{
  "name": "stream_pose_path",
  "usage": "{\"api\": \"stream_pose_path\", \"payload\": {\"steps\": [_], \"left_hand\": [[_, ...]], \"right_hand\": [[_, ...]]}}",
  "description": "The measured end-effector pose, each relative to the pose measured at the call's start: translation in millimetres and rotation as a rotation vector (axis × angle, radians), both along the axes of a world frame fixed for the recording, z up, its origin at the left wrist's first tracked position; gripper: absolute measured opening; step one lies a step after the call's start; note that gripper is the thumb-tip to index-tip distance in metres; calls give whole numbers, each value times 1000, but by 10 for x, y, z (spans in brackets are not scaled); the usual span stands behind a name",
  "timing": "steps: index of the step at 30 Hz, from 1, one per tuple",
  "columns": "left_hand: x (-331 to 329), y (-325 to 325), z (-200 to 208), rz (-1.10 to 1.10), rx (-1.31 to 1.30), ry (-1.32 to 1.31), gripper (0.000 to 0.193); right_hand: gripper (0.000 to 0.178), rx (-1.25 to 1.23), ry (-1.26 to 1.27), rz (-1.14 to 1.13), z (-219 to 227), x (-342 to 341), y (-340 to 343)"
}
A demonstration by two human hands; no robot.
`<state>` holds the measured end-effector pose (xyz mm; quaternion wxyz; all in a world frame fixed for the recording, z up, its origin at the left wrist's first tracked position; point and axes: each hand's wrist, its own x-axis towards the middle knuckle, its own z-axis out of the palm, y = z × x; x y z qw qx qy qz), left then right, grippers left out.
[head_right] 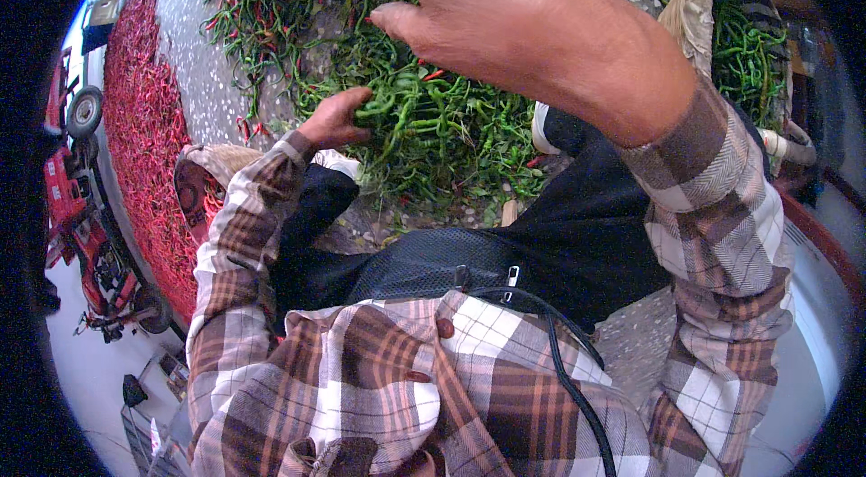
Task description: The person sits on the ground and sorts green chilies by hand, picking them from a large pile and placing them into a basket. The person also handles red chilies, moving them into a separate container.
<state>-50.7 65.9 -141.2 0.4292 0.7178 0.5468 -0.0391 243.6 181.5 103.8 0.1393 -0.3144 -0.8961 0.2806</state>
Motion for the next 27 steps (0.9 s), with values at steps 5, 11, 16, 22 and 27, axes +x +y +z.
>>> {"api": "stream_pose_path", "payload": {"steps": [5,11,16,22,27], "left_hand": [[-183,108,-130,205,-23,51,58],[-352,116,-8,674,102,-145,46],[-434,147,541,815,-4,-508,32],[-360,60,1295,1105,-50,-762,22],[-169,-135,1787,1103,-190,-1225,23]], "right_hand": [[26,-6,-45,-24,50,9,-35],[26,2,-59,0,-65,-61,53],[26,-10,-80,26,-125,-24,23],[26,190,16,59,-470,-211,66],[41,-217,32,230,-549,-435,-135]]}}
